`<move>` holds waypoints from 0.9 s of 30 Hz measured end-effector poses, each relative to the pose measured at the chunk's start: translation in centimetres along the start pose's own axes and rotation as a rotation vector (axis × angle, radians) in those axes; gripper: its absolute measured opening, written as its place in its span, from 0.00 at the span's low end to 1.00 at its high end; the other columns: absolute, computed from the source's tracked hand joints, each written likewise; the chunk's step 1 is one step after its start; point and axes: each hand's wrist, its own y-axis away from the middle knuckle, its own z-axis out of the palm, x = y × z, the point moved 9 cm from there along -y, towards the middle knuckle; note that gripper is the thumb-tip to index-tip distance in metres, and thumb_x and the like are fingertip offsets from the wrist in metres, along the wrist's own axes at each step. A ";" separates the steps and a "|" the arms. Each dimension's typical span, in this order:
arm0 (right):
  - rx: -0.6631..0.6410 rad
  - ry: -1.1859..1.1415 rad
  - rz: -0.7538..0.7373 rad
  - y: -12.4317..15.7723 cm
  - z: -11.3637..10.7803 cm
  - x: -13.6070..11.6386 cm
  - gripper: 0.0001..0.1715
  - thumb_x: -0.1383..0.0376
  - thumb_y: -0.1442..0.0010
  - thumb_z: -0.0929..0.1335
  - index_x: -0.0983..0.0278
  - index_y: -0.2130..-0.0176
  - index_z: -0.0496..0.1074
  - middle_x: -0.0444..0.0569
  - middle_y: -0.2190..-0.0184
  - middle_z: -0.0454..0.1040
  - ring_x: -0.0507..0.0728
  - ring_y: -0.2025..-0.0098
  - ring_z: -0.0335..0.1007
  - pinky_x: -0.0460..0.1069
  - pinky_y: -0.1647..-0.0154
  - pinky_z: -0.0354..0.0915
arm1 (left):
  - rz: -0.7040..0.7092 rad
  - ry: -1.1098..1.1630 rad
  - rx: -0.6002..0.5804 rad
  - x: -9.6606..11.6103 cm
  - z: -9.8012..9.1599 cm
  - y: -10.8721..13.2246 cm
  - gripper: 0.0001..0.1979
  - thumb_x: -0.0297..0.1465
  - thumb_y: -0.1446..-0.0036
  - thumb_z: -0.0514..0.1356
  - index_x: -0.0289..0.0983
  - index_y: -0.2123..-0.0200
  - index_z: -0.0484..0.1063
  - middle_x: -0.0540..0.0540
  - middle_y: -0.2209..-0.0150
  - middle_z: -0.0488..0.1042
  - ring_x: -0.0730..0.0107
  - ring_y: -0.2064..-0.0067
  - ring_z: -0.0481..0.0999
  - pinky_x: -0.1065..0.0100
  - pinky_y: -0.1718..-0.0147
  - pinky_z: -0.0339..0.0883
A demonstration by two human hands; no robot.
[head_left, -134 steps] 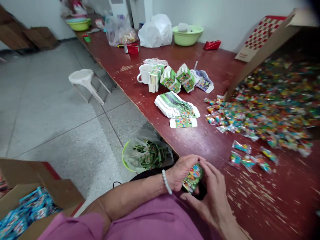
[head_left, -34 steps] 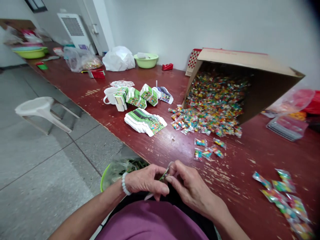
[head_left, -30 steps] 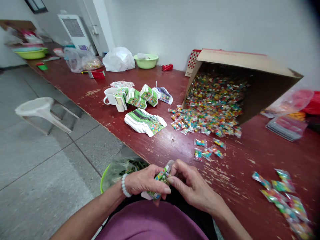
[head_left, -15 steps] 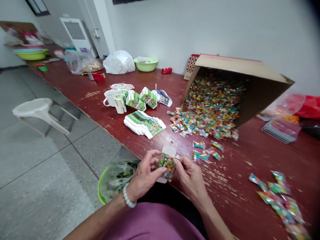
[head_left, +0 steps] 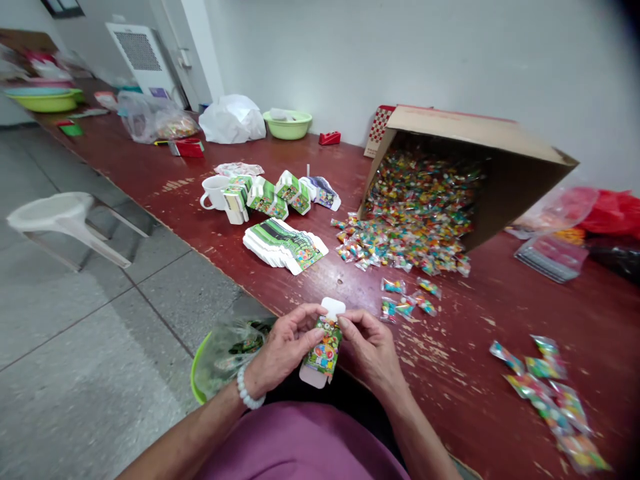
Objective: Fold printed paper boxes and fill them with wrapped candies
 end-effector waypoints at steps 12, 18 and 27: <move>-0.096 0.139 -0.102 -0.5 -0.6 -1.3 0.09 0.59 0.42 0.74 0.63 0.69 0.78 0.46 0.72 0.75 0.54 0.69 0.70 0.48 0.66 0.66 | 0.007 -0.008 0.046 0.2 -0.1 0.2 0.20 0.36 0.45 0.68 0.41 0.51 0.66 0.53 0.67 0.73 0.74 0.67 0.73 0.73 0.67 0.66; -0.124 0.139 -0.141 0.6 0.1 -1.7 0.07 0.60 0.37 0.69 0.60 0.63 0.77 0.45 0.68 0.73 0.50 0.79 0.68 0.47 0.77 0.64 | -0.368 0.329 -0.187 -3.6 3.1 0.9 0.29 0.54 0.39 0.54 0.38 0.47 0.64 0.46 0.68 0.75 0.69 0.75 0.76 0.71 0.77 0.67; -0.179 0.250 -0.119 0.5 0.5 -2.6 0.08 0.60 0.38 0.70 0.61 0.65 0.76 0.50 0.61 0.80 0.53 0.74 0.75 0.50 0.70 0.71 | -0.345 0.196 -0.087 -4.6 2.7 0.4 0.34 0.56 0.38 0.49 0.36 0.41 0.67 0.48 0.73 0.73 0.74 0.81 0.71 0.74 0.83 0.65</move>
